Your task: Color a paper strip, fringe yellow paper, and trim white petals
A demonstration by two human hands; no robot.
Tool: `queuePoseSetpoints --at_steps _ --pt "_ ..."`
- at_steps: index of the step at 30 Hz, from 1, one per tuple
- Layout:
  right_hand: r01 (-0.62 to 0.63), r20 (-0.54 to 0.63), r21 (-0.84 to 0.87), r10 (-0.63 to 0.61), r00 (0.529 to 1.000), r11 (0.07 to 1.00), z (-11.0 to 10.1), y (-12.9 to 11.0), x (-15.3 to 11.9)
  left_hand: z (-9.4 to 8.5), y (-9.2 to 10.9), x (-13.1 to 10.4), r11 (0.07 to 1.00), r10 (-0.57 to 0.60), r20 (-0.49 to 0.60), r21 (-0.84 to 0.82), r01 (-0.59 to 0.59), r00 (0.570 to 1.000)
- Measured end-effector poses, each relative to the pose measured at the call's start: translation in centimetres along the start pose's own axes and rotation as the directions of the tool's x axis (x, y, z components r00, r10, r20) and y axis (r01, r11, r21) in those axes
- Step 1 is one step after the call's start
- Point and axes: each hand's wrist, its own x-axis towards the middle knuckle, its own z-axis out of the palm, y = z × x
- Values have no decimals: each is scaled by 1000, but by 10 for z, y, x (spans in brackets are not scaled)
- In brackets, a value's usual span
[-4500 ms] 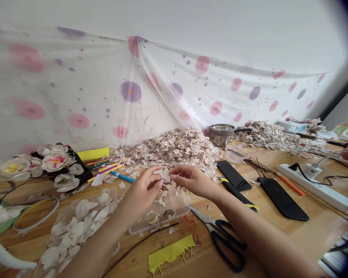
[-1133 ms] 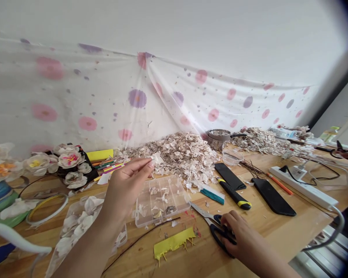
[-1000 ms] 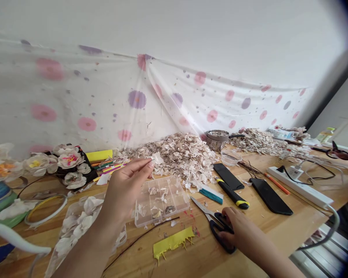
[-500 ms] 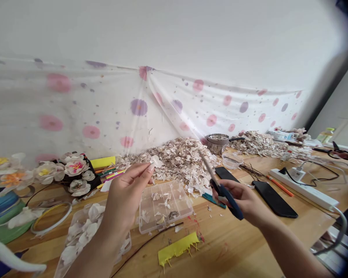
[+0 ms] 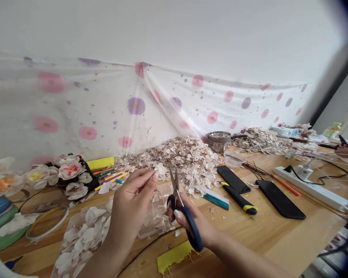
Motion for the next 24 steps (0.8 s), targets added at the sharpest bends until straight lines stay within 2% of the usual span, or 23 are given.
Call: queuePoseSetpoints --at_steps 5,13,24 --pt "-12 -10 12 12 1000 1000 6 3 -6 6 -8 -6 996 31 80 79 -37 996" --pt "-37 -28 32 38 999 999 7 -5 -4 8 -15 -6 994 22 78 100 -30 997" --pt "-181 -77 -7 180 981 984 8 -13 -2 8 -16 -3 980 16 82 194 -32 996"
